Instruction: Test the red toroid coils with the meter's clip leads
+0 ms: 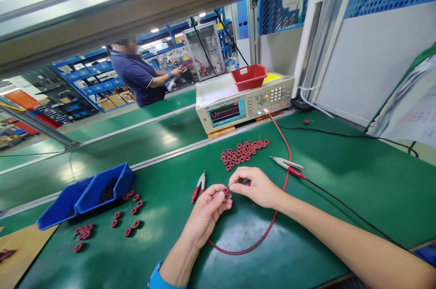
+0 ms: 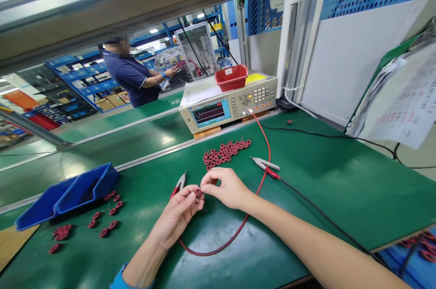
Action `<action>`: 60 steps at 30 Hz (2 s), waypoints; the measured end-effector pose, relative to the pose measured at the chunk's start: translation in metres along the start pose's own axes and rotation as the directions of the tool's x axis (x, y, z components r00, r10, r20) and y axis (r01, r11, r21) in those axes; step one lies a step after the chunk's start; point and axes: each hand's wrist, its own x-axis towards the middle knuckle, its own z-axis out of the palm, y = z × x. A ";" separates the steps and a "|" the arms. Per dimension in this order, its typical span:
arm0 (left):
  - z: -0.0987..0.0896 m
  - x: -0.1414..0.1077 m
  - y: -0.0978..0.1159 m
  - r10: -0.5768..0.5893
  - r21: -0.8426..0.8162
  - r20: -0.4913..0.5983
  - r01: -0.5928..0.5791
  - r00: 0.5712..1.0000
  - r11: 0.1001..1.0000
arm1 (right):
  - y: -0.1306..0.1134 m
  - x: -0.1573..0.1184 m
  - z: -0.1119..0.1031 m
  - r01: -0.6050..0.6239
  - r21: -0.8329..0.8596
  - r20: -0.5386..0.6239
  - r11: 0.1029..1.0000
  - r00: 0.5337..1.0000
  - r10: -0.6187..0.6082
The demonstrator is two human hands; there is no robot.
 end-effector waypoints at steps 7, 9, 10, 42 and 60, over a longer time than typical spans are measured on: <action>-0.002 0.000 0.002 -0.032 -0.024 -0.028 0.031 0.999 0.999 | 0.004 0.001 -0.007 -0.047 0.011 -0.112 0.999 0.993 0.047; -0.002 0.000 0.002 -0.032 -0.025 -0.025 0.031 0.999 0.999 | 0.005 0.001 -0.006 -0.070 0.032 -0.093 0.997 0.993 0.072; -0.002 0.000 0.001 -0.029 -0.027 -0.021 0.029 0.999 0.999 | 0.005 0.001 -0.005 -0.077 0.040 -0.076 0.996 0.994 0.080; -0.002 0.003 -0.004 0.006 0.128 -0.045 -0.001 0.999 0.992 | 0.004 -0.008 0.002 0.280 -0.496 -0.018 0.822 0.943 -0.332; 0.000 -0.001 -0.001 -0.116 0.032 0.063 0.114 0.991 0.993 | 0.021 0.003 -0.008 -0.036 0.108 0.057 0.993 0.998 0.030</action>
